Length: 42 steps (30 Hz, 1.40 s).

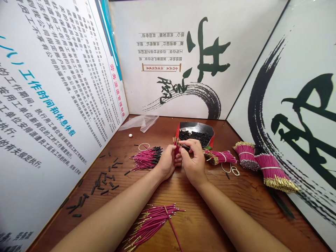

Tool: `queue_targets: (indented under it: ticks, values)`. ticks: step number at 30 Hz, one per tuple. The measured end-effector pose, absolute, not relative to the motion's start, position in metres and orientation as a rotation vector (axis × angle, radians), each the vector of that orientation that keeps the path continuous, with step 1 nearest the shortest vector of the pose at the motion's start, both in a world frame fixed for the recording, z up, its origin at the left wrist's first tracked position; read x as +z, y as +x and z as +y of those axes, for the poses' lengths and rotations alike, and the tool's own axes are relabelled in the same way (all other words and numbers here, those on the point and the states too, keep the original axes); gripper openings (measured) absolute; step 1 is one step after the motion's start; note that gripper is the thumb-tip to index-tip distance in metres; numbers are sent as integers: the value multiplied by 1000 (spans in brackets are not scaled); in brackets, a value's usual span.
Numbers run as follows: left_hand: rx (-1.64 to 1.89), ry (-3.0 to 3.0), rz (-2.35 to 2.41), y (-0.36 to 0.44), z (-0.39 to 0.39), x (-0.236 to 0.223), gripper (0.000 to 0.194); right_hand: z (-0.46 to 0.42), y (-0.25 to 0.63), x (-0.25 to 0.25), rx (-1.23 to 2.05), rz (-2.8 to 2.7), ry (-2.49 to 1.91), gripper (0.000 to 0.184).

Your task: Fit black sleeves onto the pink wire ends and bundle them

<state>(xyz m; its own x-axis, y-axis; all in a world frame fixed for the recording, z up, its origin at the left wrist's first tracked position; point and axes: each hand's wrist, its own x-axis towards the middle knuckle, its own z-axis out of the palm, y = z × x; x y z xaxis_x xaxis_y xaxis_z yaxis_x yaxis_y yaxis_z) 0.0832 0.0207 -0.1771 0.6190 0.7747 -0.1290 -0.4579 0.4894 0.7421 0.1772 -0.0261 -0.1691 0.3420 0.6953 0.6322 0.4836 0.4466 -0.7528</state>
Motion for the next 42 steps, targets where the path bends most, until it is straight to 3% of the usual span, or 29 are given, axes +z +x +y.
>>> queue_targets:
  ticks: [5,13,19,26,29,33,42]
  values:
    - [788,724,501,83,20,-176,13,-25,177,-169,184,-1287,-1201,7]
    - [787,733,493,80,19,-172,13,-22,183,-175,305,-1201,-1290,12]
    - [803,718,493,80,18,-171,16,-17,199,-148,162,-1235,-1405,18]
    - [849,708,464,80,18,-172,19,12,247,-110,-93,-1822,-1965,25]
    - [852,703,474,80,18,-172,18,29,257,-109,58,-2048,-2203,27]
    - [851,701,471,80,18,-173,18,43,252,-116,279,-2207,-2271,31]
    - [818,753,483,79,17,-170,16,51,248,-121,-48,-2236,-2449,32]
